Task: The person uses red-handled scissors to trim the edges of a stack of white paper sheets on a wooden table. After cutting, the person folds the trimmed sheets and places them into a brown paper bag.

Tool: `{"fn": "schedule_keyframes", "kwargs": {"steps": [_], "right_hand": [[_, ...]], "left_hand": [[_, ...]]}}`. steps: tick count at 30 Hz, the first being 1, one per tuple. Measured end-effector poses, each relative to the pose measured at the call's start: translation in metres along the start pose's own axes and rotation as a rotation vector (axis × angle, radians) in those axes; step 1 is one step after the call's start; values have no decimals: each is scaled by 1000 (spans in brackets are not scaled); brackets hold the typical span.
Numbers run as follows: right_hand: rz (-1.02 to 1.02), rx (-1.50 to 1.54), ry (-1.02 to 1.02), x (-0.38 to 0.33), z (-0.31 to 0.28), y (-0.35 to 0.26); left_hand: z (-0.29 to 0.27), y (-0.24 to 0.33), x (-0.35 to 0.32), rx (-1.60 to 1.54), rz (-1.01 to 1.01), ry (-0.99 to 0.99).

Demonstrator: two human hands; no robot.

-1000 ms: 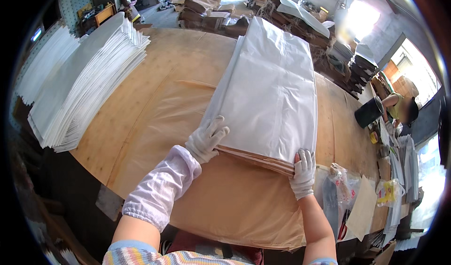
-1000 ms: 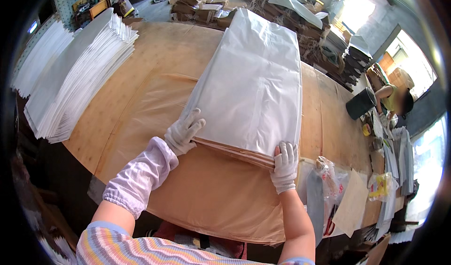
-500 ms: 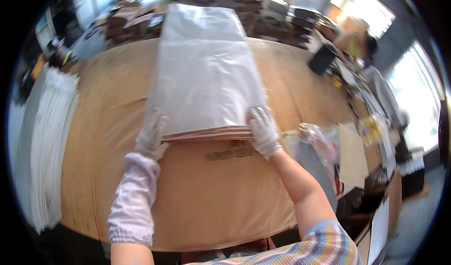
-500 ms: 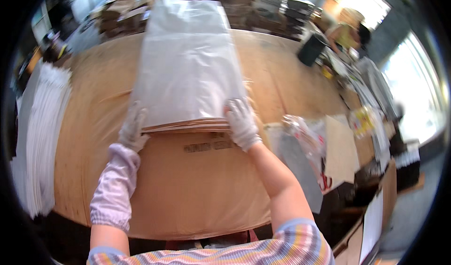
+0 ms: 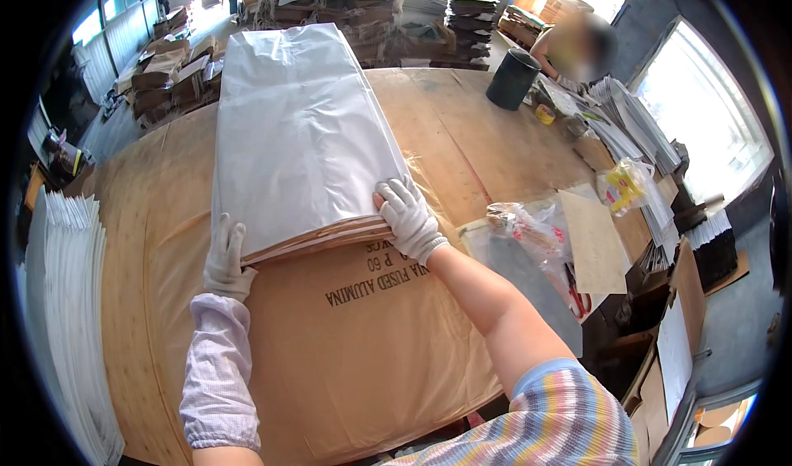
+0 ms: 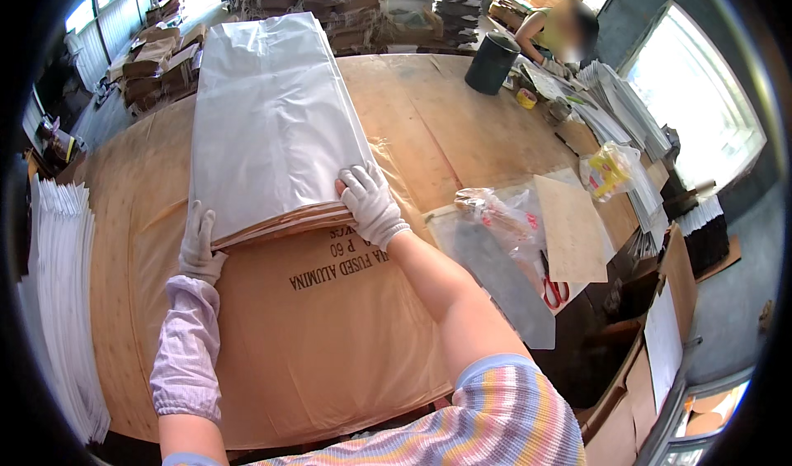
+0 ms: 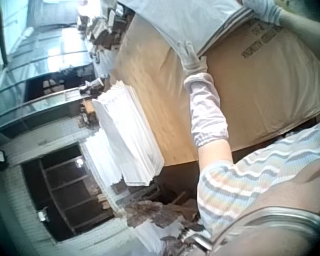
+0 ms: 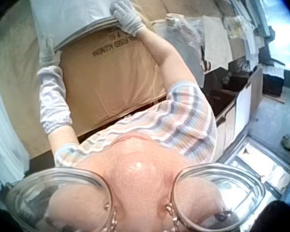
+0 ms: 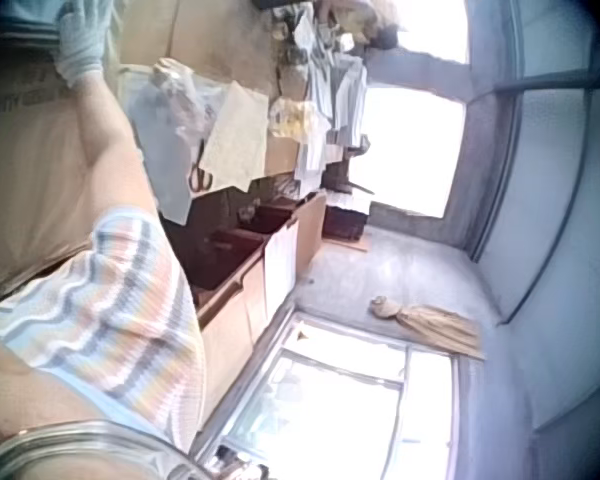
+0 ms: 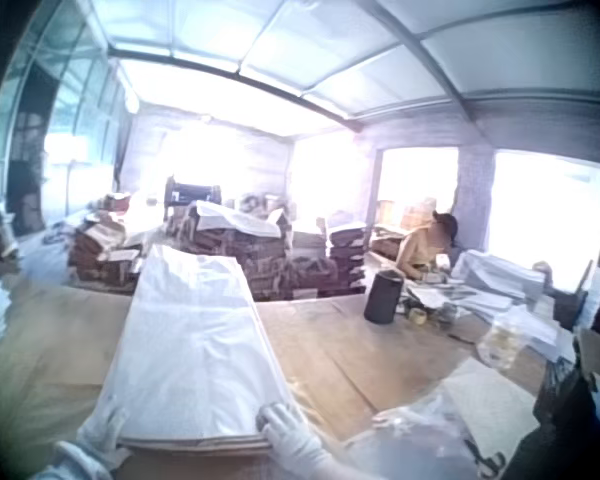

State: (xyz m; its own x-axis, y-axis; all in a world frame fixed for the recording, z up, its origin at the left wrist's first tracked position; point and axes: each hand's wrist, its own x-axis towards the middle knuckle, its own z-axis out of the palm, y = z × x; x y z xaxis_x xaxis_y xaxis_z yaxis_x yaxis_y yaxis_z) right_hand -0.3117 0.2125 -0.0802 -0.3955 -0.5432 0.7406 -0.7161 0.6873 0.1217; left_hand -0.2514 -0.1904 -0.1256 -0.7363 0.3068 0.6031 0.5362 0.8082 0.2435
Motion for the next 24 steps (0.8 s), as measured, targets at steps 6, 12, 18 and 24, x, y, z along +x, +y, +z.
{"fn": "schedule_keyframes", "kwargs": {"steps": [6, 12, 18, 24], "right_hand": [[69, -31, -105, -1, -15, -8], [935, 170, -459, 55, -44, -1], [1282, 151, -584, 49, -23, 18], [1184, 159, -643, 56, -22, 19]], "left_hand": [[-23, 29, 10, 240, -135, -196], [-65, 38, 63, 158, -598, -317], [-46, 42, 110, 282, -995, -404], [-39, -13, 76, 214, -991, -300]]}}
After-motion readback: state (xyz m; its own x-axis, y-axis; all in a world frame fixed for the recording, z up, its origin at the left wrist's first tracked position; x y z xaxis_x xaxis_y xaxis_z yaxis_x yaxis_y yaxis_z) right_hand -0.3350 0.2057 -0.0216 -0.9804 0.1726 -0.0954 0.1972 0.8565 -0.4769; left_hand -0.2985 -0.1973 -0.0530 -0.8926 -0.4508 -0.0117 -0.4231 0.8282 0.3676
